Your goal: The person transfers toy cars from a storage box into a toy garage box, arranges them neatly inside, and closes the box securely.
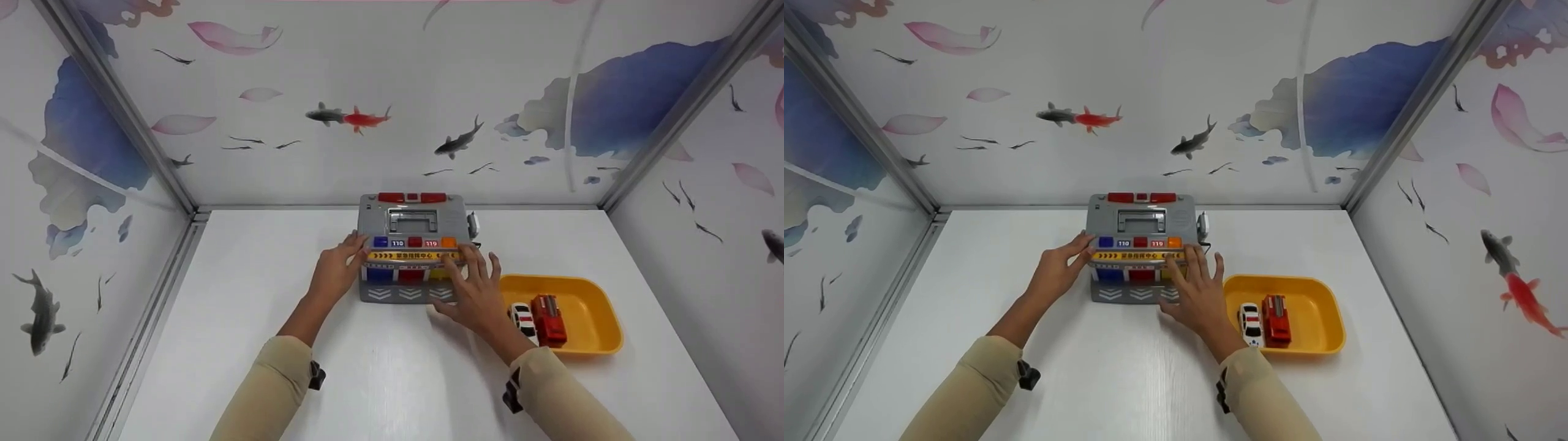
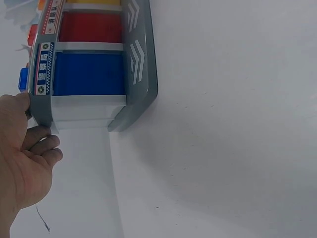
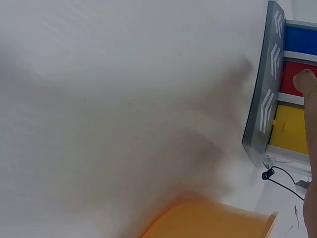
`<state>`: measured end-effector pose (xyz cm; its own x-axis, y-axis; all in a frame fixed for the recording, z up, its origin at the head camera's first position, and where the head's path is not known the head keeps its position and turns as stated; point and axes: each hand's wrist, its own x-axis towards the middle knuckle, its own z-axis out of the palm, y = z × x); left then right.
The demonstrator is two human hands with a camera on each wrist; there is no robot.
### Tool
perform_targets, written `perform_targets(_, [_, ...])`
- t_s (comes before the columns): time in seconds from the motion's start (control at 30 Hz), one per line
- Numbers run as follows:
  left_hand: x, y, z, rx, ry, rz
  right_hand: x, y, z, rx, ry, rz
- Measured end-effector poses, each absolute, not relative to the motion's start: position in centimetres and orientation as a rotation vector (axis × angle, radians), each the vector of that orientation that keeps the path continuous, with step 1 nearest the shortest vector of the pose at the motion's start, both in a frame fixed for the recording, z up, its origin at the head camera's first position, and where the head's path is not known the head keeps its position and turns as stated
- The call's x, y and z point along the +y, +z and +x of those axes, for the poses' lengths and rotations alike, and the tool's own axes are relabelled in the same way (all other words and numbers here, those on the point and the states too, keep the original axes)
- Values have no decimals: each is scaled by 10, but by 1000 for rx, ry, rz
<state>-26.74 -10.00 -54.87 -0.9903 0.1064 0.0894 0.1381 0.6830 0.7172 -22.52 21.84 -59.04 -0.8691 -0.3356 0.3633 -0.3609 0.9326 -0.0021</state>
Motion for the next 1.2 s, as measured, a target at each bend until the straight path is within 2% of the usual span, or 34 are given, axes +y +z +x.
perform_targets(0.73, [-100, -547, -270, -2847, -1212, -225, 262, -579, -201, -2669, 61, 651])
perform_targets(1.2, [-101, -548, -269, -2826, -1235, -246, 267, -577, -196, -2667, 47, 684])
